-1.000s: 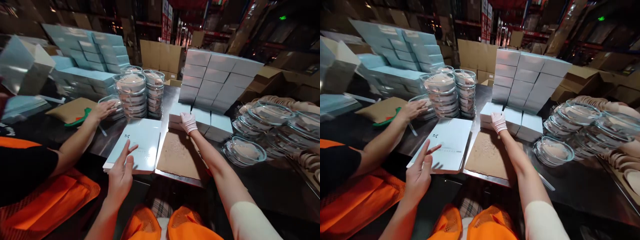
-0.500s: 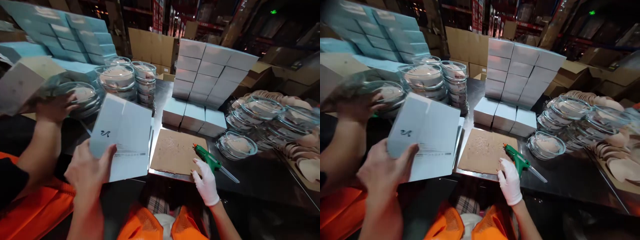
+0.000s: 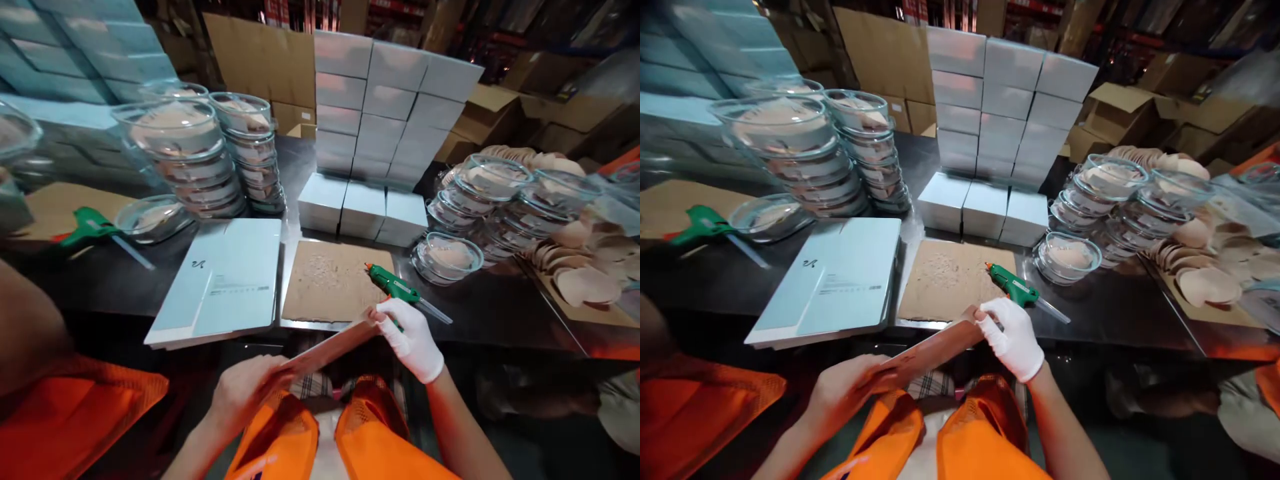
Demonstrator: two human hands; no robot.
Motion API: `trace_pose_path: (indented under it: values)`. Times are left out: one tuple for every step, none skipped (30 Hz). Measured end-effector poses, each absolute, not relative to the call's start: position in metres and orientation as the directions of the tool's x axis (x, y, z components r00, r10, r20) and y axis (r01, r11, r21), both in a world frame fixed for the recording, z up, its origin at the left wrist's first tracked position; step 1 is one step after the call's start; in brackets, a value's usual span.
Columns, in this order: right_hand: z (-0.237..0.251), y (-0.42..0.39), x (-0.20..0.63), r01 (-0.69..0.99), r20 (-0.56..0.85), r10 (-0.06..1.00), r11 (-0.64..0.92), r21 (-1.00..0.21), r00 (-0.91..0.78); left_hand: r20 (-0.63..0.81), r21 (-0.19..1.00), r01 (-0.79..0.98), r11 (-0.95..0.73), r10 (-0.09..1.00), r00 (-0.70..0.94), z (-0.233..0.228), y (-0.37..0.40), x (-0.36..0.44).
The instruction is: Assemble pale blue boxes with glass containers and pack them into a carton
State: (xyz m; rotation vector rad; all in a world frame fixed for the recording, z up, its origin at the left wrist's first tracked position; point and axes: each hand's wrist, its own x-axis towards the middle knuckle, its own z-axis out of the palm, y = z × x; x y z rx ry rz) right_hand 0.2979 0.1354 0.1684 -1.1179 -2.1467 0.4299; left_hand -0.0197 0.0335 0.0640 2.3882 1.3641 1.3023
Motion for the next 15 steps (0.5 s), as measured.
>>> trace_pose_path:
  values:
    - [0.171, 0.136, 0.300, 0.567, 0.275, 0.834, 0.533, -0.629, -0.479, 0.613, 0.468, 0.655, -0.593, 0.752, 0.243, 0.060, 0.031, -0.031]
    - [0.173, 0.137, 0.301, 0.530, 0.126, 0.814, 0.478, -0.701, -0.568, 0.594, 0.484, 0.651, -0.585, 0.766, 0.247, 0.058, 0.029, -0.043]
    - [0.174, 0.138, 0.301, 0.488, -0.020, 0.752, 0.408, -0.771, -0.659, 0.564, 0.503, 0.649, -0.571, 0.786, 0.254, 0.057, 0.028, -0.053]
    - [0.172, 0.138, 0.300, 0.448, -0.145, 0.659, 0.318, -0.836, -0.738, 0.524, 0.519, 0.653, -0.551, 0.809, 0.266, 0.056, 0.028, -0.062]
    - [0.167, 0.138, 0.297, 0.415, -0.242, 0.559, 0.205, -0.887, -0.793, 0.481, 0.523, 0.666, -0.533, 0.829, 0.286, 0.055, 0.028, -0.067]
    - [0.159, 0.136, 0.293, 0.388, -0.305, 0.473, 0.084, -0.918, -0.826, 0.445, 0.508, 0.688, -0.518, 0.842, 0.306, 0.054, 0.028, -0.068]
    - [0.147, 0.134, 0.289, 0.364, -0.341, 0.418, -0.027, -0.931, -0.842, 0.412, 0.479, 0.716, -0.508, 0.850, 0.327, 0.051, 0.027, -0.066]
    - [0.134, 0.130, 0.284, 0.339, -0.358, 0.389, -0.120, -0.933, -0.849, 0.380, 0.447, 0.740, -0.502, 0.856, 0.351, 0.047, 0.026, -0.059]
    - [0.120, 0.125, 0.279, 0.307, -0.361, 0.370, -0.198, -0.931, -0.856, 0.353, 0.422, 0.755, -0.502, 0.858, 0.373, 0.041, 0.025, -0.049]
    - [0.107, 0.118, 0.275, 0.271, -0.354, 0.351, -0.264, -0.926, -0.867, 0.327, 0.410, 0.761, -0.502, 0.860, 0.391, 0.034, 0.022, -0.038]
    - [0.095, 0.111, 0.274, 0.235, -0.342, 0.339, -0.319, -0.918, -0.877, 0.290, 0.418, 0.758, -0.500, 0.864, 0.410, 0.026, 0.020, -0.026]
    - [0.085, 0.104, 0.274, 0.205, -0.330, 0.328, -0.362, -0.910, -0.885, 0.241, 0.439, 0.753, -0.490, 0.872, 0.427, 0.018, 0.017, -0.015]
    - [0.079, 0.097, 0.277, 0.181, -0.319, 0.326, -0.390, -0.903, -0.890, 0.183, 0.471, 0.743, -0.475, 0.877, 0.445, 0.012, 0.014, -0.008]
    - [0.076, 0.090, 0.284, 0.168, -0.313, 0.334, -0.399, -0.902, -0.889, 0.126, 0.508, 0.729, -0.459, 0.877, 0.464, 0.007, 0.012, -0.004]
    - [0.076, 0.084, 0.293, 0.167, -0.317, 0.377, -0.380, -0.910, -0.870, 0.078, 0.550, 0.710, -0.440, 0.873, 0.481, 0.005, 0.010, -0.004]
